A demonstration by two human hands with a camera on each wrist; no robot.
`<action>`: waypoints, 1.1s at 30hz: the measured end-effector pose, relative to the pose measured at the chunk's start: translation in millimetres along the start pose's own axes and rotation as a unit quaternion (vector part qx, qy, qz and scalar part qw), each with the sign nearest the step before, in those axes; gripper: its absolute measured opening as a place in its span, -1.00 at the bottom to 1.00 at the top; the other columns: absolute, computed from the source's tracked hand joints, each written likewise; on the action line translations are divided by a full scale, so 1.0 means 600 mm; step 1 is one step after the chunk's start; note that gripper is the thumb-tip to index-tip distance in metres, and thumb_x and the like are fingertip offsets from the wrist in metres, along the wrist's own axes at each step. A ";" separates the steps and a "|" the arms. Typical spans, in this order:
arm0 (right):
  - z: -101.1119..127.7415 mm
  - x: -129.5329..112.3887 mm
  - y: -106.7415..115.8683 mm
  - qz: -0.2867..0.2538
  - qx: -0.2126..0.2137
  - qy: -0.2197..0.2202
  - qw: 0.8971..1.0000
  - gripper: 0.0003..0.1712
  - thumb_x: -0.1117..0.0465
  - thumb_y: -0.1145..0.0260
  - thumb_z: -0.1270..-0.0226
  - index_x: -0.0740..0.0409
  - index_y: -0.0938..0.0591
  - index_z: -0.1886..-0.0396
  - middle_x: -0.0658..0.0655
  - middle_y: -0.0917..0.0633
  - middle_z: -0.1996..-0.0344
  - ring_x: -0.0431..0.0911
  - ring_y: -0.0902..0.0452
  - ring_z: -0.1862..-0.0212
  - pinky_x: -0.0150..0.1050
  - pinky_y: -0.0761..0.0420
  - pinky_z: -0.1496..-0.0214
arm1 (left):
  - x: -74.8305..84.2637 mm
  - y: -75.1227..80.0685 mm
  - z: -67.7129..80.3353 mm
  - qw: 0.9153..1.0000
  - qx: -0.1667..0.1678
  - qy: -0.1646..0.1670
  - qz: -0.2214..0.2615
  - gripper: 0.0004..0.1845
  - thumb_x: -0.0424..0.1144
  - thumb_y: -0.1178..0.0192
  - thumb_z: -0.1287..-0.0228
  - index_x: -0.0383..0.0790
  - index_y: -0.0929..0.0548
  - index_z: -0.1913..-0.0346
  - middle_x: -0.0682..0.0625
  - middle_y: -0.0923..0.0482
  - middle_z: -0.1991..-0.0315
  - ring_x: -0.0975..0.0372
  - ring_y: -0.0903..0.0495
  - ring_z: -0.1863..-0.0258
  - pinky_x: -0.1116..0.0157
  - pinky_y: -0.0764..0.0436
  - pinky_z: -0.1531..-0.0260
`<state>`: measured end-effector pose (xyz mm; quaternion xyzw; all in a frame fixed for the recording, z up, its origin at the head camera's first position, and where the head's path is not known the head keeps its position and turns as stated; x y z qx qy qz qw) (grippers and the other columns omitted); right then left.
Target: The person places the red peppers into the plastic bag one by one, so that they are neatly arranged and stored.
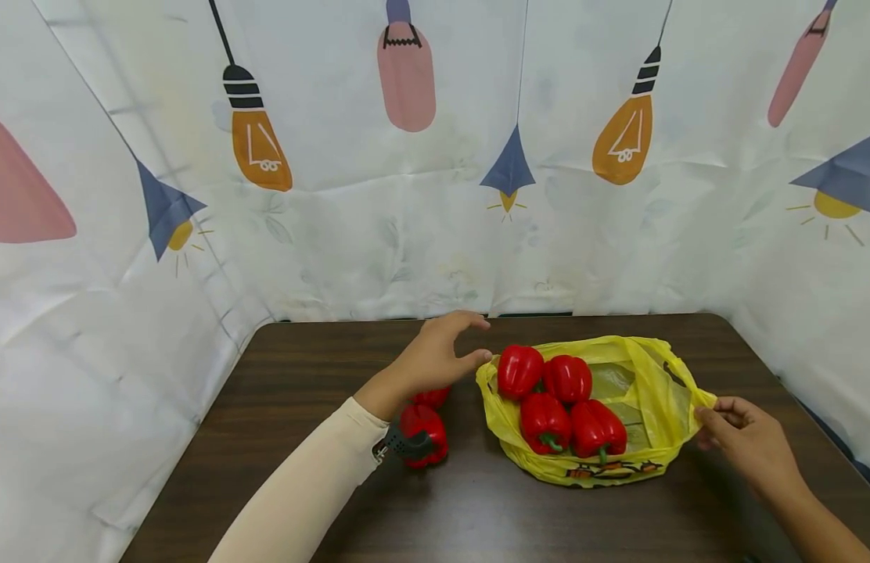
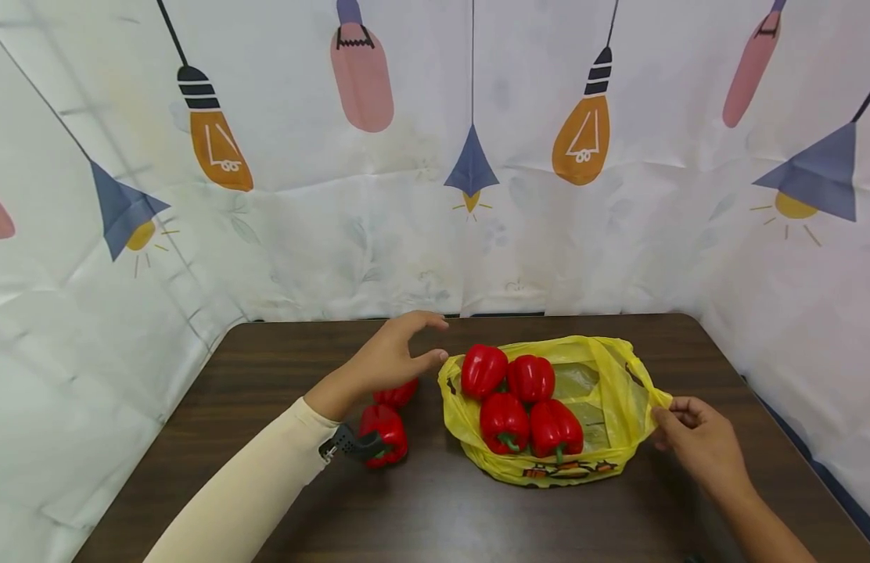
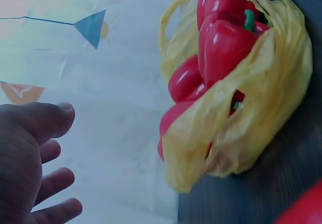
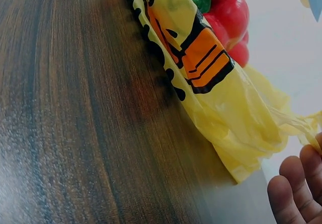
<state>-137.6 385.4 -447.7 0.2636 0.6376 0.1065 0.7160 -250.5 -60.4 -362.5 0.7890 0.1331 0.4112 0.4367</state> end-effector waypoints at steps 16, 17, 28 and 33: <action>0.003 -0.006 0.001 0.010 0.002 0.003 1.000 -0.49 -0.03 -0.20 -0.58 0.43 -0.49 0.00 -0.03 -0.73 0.40 -0.13 -0.69 0.39 -0.23 -0.72 0.34 | -0.039 0.016 0.095 0.999 -0.014 0.009 0.029 -0.48 -0.16 -0.41 -0.32 -0.16 -0.56 -0.29 -0.06 -0.51 -0.32 0.06 -0.46 -0.32 0.01 -0.59 -0.17; 0.003 -0.006 0.000 0.011 0.002 0.003 1.000 -0.49 -0.03 -0.20 -0.58 0.43 -0.49 0.00 -0.03 -0.73 0.40 -0.13 -0.68 0.39 -0.23 -0.72 0.34 | -0.041 0.017 0.100 0.999 -0.014 0.011 0.030 -0.48 -0.16 -0.40 -0.32 -0.17 -0.56 -0.29 -0.06 -0.51 -0.31 0.05 -0.46 -0.31 0.00 -0.61 -0.14; 0.002 -0.005 -0.002 0.008 0.002 0.001 1.000 -0.50 -0.02 -0.20 -0.58 0.42 -0.49 0.02 -0.02 -0.72 0.42 -0.12 -0.67 0.40 -0.24 -0.72 0.35 | -0.061 0.016 0.155 0.999 -0.025 0.043 0.007 -0.46 -0.10 -0.42 -0.32 -0.12 -0.55 -0.30 -0.01 -0.49 -0.32 0.07 -0.44 -0.32 -0.13 -0.41 -0.31; 0.001 -0.005 -0.004 0.007 0.001 0.001 1.000 -0.50 -0.02 -0.21 -0.58 0.43 -0.49 0.02 -0.02 -0.72 0.42 -0.13 -0.67 0.40 -0.24 -0.71 0.35 | -0.068 0.012 0.181 0.997 -0.027 0.065 0.012 -0.45 -0.12 -0.44 -0.28 -0.11 -0.55 -0.29 0.00 -0.48 -0.31 0.06 -0.45 -0.31 -0.03 -0.52 -0.24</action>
Point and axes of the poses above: each hand's wrist, its own z-axis away from the middle knuckle, its own y-axis out of the back of the hand, x = y × z, the point moved 1 cm from there along -z, towards the middle knuckle
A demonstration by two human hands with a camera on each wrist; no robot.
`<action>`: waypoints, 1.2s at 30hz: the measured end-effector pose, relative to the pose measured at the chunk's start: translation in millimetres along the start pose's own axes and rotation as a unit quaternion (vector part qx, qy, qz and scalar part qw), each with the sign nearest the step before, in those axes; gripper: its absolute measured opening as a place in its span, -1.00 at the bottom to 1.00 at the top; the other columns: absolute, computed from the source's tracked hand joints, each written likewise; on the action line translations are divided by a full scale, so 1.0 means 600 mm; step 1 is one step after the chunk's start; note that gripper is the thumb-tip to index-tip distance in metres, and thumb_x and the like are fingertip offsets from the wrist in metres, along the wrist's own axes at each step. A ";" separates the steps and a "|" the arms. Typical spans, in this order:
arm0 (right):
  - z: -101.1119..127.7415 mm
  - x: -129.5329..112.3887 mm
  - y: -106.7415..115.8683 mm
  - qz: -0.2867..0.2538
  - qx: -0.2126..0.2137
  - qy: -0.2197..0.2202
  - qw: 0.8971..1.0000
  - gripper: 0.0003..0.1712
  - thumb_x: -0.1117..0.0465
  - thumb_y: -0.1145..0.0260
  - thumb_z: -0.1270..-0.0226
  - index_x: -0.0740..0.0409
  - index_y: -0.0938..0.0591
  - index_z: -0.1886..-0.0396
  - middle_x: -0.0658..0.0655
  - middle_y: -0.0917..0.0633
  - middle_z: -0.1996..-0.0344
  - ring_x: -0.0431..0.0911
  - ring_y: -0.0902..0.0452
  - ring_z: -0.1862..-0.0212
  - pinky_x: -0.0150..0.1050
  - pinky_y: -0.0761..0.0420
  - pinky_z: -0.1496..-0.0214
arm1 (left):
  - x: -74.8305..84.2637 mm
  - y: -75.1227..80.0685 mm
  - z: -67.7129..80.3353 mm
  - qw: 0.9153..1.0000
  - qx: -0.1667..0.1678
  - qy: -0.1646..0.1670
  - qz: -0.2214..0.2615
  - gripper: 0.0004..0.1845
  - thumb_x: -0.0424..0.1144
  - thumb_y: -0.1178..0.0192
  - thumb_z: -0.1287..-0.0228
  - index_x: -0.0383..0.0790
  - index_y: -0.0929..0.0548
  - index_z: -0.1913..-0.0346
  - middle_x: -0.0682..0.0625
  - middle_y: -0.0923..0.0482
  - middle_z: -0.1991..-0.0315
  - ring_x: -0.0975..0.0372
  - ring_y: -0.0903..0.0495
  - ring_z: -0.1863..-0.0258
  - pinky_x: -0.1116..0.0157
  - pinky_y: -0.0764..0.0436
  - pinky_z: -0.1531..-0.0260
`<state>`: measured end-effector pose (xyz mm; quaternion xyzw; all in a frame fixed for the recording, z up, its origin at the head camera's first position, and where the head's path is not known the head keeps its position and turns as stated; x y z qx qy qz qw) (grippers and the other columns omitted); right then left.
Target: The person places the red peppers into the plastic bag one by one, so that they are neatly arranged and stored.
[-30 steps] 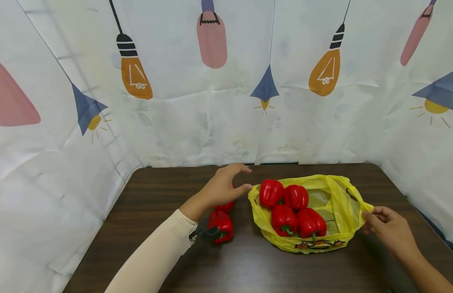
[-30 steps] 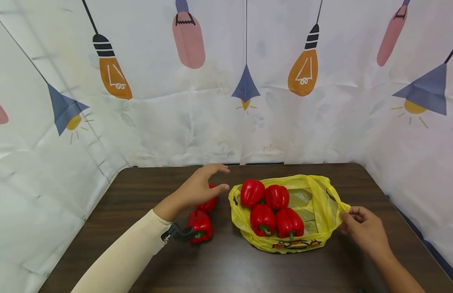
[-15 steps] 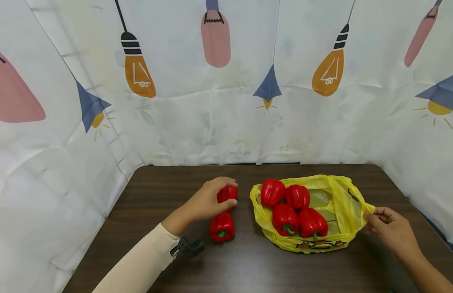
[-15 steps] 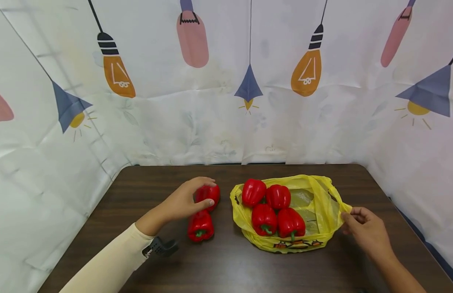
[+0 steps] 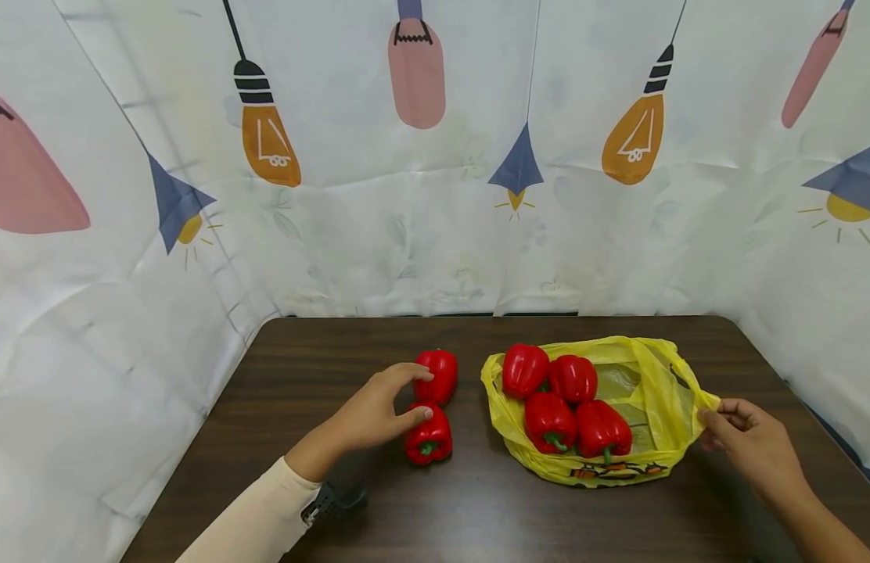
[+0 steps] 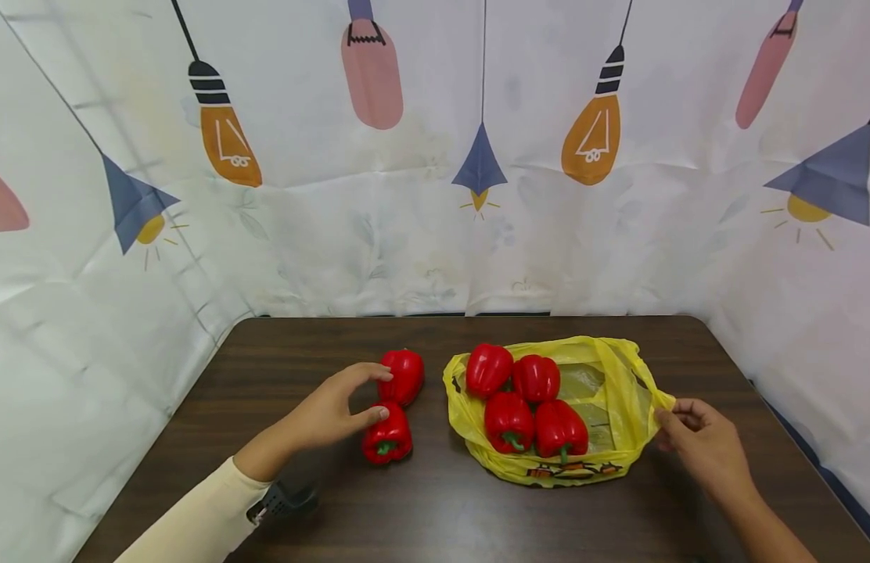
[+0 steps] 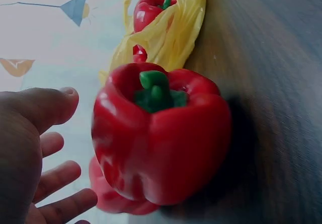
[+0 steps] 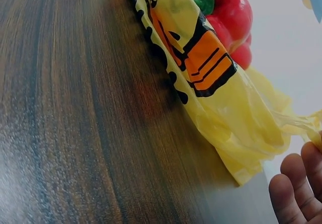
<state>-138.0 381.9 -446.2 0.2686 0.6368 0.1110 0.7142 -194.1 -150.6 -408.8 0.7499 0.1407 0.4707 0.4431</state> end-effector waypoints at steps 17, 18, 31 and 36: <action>0.004 0.008 0.001 -0.009 0.009 0.013 1.000 -0.53 0.02 -0.22 -0.58 0.44 -0.50 0.04 -0.06 -0.72 0.43 -0.16 -0.67 0.41 -0.24 -0.72 0.37 | -0.023 -0.019 0.049 0.998 -0.032 0.028 0.037 -0.36 0.05 -0.44 -0.26 -0.04 -0.51 -0.34 0.10 -0.45 -0.33 0.13 -0.48 -0.29 -0.05 -0.51 -0.25; 0.004 0.008 0.001 -0.009 0.009 0.013 1.000 -0.53 0.02 -0.22 -0.58 0.44 -0.49 0.04 -0.06 -0.72 0.43 -0.16 -0.67 0.41 -0.24 -0.72 0.37 | -0.023 -0.020 0.051 0.998 -0.037 0.032 0.040 -0.36 0.05 -0.44 -0.26 -0.02 -0.50 -0.35 0.10 -0.44 -0.33 0.12 -0.48 -0.28 -0.05 -0.51 -0.24; 0.007 0.009 0.001 -0.019 0.009 0.007 1.000 -0.53 0.01 -0.23 -0.57 0.43 -0.49 0.03 -0.08 -0.72 0.42 -0.16 -0.68 0.40 -0.24 -0.73 0.35 | -0.025 -0.027 0.058 0.995 -0.053 0.056 0.062 -0.32 0.12 -0.45 -0.23 0.02 -0.48 -0.36 0.14 -0.48 -0.29 0.17 -0.50 -0.26 -0.03 -0.52 -0.23; 0.007 0.009 0.001 -0.018 0.014 0.008 1.000 -0.54 0.03 -0.23 -0.57 0.44 -0.50 0.04 -0.08 -0.72 0.43 -0.16 -0.68 0.40 -0.25 -0.73 0.36 | -0.025 -0.028 0.058 0.997 -0.037 0.041 0.060 -0.34 0.06 -0.51 -0.18 0.07 -0.52 -0.31 0.20 -0.49 -0.26 0.22 -0.50 -0.23 0.01 -0.54 -0.22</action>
Point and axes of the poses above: each hand's wrist, its own z-axis away from the middle knuckle, its own y-axis out of the back of the hand, x = y × z, the point moved 1 cm from there along -z, towards the middle knuckle
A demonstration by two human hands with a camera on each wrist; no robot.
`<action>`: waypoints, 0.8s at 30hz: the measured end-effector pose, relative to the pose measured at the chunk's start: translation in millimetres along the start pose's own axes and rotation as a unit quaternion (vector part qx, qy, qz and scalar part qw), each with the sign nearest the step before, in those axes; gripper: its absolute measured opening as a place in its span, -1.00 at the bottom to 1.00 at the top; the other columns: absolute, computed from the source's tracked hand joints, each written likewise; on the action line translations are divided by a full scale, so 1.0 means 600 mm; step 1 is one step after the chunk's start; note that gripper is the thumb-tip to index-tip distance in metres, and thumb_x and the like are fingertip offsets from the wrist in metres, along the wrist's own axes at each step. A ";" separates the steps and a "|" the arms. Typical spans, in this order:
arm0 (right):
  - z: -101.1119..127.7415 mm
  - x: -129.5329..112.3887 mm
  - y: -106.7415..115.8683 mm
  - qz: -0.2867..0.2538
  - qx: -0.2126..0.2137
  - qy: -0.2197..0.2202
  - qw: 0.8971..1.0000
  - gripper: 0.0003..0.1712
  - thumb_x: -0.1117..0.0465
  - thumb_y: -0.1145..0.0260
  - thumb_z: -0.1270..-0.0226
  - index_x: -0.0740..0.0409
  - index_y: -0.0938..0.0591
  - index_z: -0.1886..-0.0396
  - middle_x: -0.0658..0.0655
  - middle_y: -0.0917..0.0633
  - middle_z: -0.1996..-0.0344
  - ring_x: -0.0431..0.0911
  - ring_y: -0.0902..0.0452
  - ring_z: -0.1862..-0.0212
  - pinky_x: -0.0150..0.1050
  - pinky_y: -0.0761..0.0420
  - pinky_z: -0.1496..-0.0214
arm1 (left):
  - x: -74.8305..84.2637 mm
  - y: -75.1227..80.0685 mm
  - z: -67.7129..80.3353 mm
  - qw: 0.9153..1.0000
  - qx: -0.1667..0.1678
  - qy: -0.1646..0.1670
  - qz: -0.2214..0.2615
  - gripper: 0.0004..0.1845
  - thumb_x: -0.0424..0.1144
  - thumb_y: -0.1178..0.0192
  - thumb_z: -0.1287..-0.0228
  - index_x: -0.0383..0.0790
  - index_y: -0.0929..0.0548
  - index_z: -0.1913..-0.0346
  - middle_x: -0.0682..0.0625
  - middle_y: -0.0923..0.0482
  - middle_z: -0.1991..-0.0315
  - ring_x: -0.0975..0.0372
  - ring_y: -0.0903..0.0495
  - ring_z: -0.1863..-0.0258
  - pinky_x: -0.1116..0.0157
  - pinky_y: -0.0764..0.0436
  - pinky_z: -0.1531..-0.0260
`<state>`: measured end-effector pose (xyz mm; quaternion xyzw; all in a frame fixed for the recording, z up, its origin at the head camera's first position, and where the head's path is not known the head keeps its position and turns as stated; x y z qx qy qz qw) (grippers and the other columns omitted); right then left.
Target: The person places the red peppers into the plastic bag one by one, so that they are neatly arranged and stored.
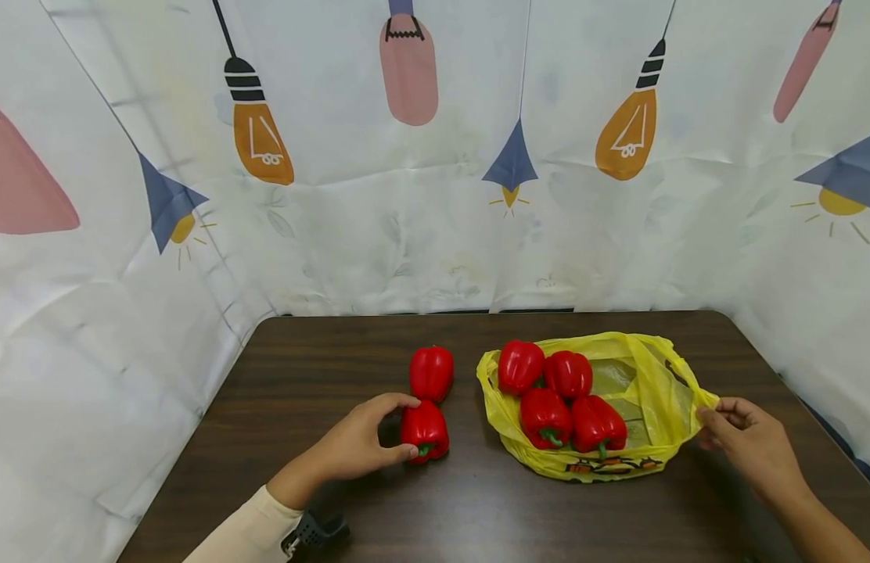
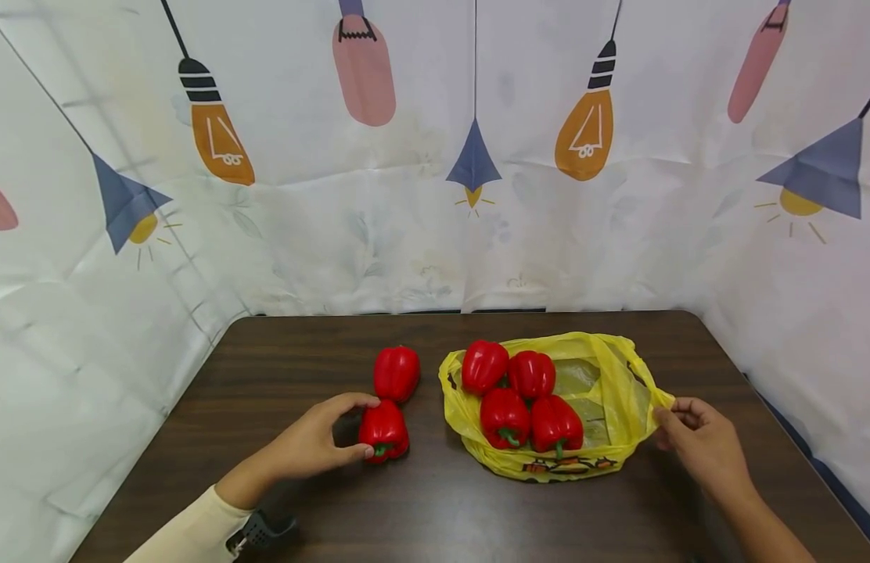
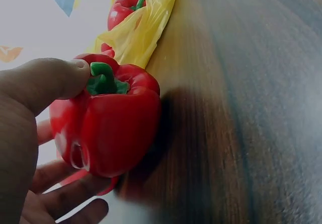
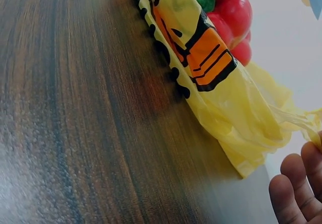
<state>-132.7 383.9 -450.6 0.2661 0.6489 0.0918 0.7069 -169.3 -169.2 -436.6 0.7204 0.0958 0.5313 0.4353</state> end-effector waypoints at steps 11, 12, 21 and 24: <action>-0.004 0.001 0.001 0.004 0.004 0.002 1.000 -0.54 0.04 -0.20 -0.59 0.45 -0.49 0.03 -0.05 -0.72 0.43 -0.16 -0.68 0.41 -0.25 -0.72 0.37 | 0.017 -0.001 -0.002 0.997 0.036 -0.060 0.026 -0.37 -0.02 -0.56 -0.12 0.16 -0.55 -0.25 0.27 -0.49 -0.24 0.27 -0.52 -0.15 0.01 -0.60 -0.14; -0.004 0.001 0.001 0.005 0.004 0.000 1.000 -0.54 0.04 -0.20 -0.59 0.46 -0.48 0.02 -0.05 -0.72 0.43 -0.16 -0.68 0.41 -0.26 -0.72 0.37 | 0.021 -0.001 -0.003 0.997 0.038 -0.068 0.030 -0.37 -0.03 -0.56 -0.12 0.16 -0.54 -0.25 0.25 -0.49 -0.24 0.27 -0.53 -0.14 0.01 -0.61 -0.12; -0.001 0.005 0.005 0.007 -0.002 -0.018 1.000 -0.50 0.02 -0.19 -0.59 0.47 -0.46 -0.03 -0.06 -0.72 0.39 -0.16 -0.68 0.40 -0.25 -0.72 0.36 | 0.065 -0.009 -0.018 0.990 0.034 -0.123 0.051 -0.34 -0.07 -0.57 -0.12 0.09 -0.54 -0.28 0.19 -0.49 -0.26 0.22 -0.51 -0.18 0.01 -0.62 -0.11; 0.000 0.007 0.008 0.005 -0.004 -0.021 1.000 -0.50 0.03 -0.19 -0.59 0.48 -0.46 -0.03 -0.08 -0.72 0.39 -0.16 -0.68 0.39 -0.25 -0.73 0.35 | 0.079 -0.012 -0.027 0.988 0.036 -0.138 0.050 -0.34 -0.06 -0.56 -0.13 0.08 -0.54 -0.29 0.18 -0.48 -0.28 0.21 -0.49 -0.23 0.00 -0.61 -0.14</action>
Point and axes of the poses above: each hand's wrist, its own z-axis away from the middle knuckle, its own y-axis out of the back of the hand, x = y × z, the point moved 1 cm from there along -z, towards the middle knuckle
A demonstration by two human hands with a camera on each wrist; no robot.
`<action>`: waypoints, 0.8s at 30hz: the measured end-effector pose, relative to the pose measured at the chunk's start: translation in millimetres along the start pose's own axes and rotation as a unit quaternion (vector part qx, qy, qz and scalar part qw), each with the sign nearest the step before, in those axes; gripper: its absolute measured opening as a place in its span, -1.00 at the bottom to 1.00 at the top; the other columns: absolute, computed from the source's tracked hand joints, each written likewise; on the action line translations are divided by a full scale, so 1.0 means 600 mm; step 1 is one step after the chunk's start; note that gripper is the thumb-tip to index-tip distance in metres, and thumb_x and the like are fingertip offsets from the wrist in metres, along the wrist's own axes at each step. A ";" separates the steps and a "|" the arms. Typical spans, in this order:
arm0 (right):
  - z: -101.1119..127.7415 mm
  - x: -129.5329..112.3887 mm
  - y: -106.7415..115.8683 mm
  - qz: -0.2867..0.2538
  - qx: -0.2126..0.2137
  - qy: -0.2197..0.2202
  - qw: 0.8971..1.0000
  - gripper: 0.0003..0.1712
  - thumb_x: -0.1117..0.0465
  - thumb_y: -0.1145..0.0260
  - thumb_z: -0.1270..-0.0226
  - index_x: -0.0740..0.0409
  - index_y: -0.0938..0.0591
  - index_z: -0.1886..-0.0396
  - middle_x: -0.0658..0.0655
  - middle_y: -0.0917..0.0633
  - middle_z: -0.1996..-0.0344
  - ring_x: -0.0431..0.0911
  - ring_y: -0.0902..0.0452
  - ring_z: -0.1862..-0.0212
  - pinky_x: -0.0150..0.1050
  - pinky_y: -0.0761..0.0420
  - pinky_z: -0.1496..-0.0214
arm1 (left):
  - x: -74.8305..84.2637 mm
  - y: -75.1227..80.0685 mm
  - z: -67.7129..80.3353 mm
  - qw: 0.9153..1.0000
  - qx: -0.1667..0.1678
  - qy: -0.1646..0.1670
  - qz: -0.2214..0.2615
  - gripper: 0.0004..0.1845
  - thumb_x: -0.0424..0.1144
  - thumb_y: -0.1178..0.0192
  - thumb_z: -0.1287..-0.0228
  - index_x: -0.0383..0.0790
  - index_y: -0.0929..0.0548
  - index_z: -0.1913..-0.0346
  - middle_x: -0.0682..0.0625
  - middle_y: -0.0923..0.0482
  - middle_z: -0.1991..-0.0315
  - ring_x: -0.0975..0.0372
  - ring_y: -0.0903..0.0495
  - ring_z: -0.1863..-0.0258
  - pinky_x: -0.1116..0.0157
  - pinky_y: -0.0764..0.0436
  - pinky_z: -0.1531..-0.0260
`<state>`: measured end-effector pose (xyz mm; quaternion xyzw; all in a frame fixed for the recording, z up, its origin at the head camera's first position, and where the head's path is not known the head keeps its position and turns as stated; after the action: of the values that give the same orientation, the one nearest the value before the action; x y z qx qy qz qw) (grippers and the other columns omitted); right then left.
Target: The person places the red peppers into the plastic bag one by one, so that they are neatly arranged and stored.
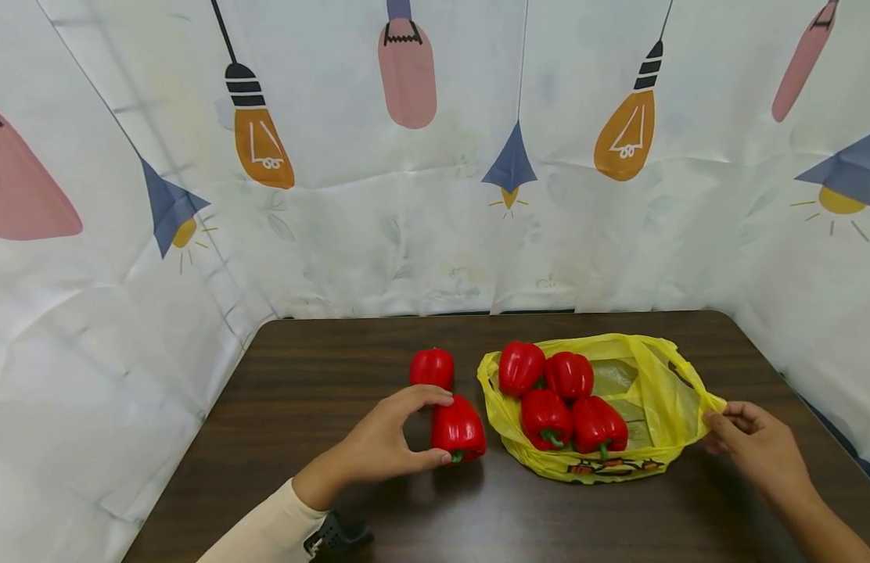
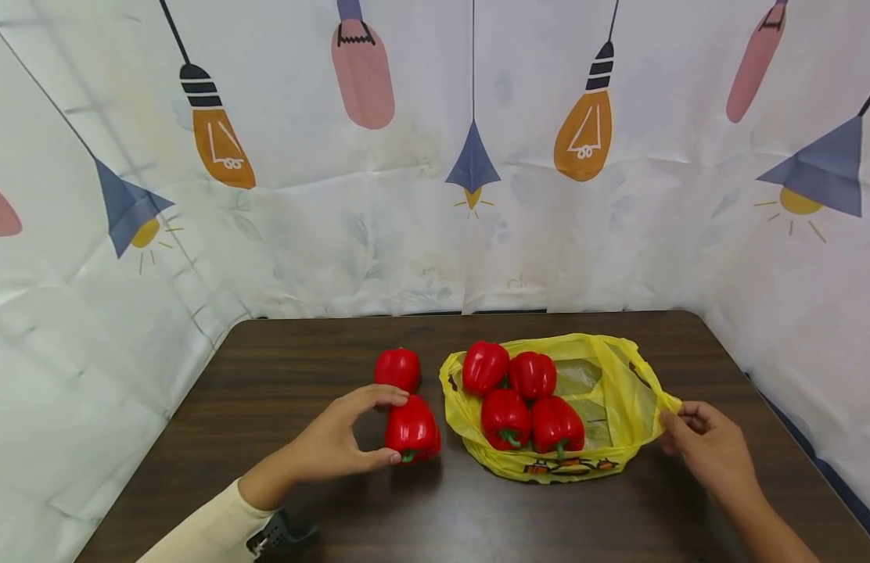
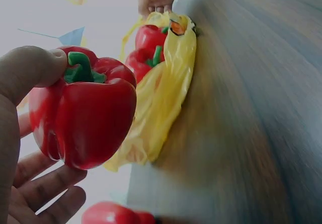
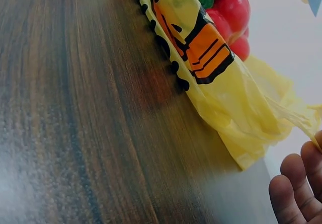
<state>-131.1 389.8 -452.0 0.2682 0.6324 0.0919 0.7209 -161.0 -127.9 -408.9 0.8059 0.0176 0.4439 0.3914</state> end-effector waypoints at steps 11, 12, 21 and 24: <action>0.005 0.001 0.003 -0.002 -0.002 0.005 1.000 -0.51 0.03 -0.19 -0.59 0.48 -0.47 -0.01 -0.05 -0.73 0.40 -0.16 -0.69 0.39 -0.23 -0.73 0.35 | 0.020 -0.024 -0.047 0.999 -0.003 -0.048 0.011 -0.32 -0.10 -0.55 -0.12 0.04 -0.51 -0.31 0.16 -0.48 -0.28 0.24 -0.47 -0.25 0.21 -0.60 -0.16; 0.006 0.001 0.003 0.000 -0.002 0.005 1.000 -0.51 0.03 -0.19 -0.59 0.48 -0.47 -0.01 -0.05 -0.73 0.40 -0.16 -0.69 0.39 -0.23 -0.73 0.35 | 0.022 -0.026 -0.050 0.999 -0.005 -0.050 0.012 -0.32 -0.10 -0.55 -0.12 0.04 -0.51 -0.31 0.17 -0.48 -0.28 0.25 -0.47 -0.25 0.20 -0.60 -0.16; 0.007 0.000 0.004 0.012 -0.005 -0.006 1.000 -0.47 -0.02 -0.18 -0.60 0.46 -0.47 -0.04 0.00 -0.74 0.40 -0.12 -0.69 0.38 -0.22 -0.72 0.36 | 0.041 -0.052 -0.089 0.997 -0.020 -0.079 0.002 -0.32 -0.04 -0.51 -0.15 0.01 -0.49 -0.33 0.15 -0.48 -0.27 0.29 -0.45 -0.26 0.24 -0.58 -0.16; 0.007 0.000 0.005 0.014 -0.006 -0.005 1.000 -0.48 -0.02 -0.18 -0.60 0.46 -0.48 -0.03 0.01 -0.74 0.41 -0.12 -0.69 0.38 -0.22 -0.72 0.36 | 0.048 -0.063 -0.103 0.996 -0.022 -0.090 -0.002 -0.32 -0.04 -0.51 -0.16 -0.01 -0.48 -0.33 0.13 -0.48 -0.28 0.29 -0.44 -0.25 0.22 -0.58 -0.17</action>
<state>-126.3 390.9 -450.3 0.2735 0.6244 0.1042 0.7242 -176.8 -53.1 -394.6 0.8337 -0.0263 0.3694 0.4098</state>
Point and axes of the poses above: each hand's wrist, its own z-axis away from the middle knuckle, its own y-axis out of the back of the hand, x = y × z, the point moved 1 cm from there along -z, towards the middle knuckle
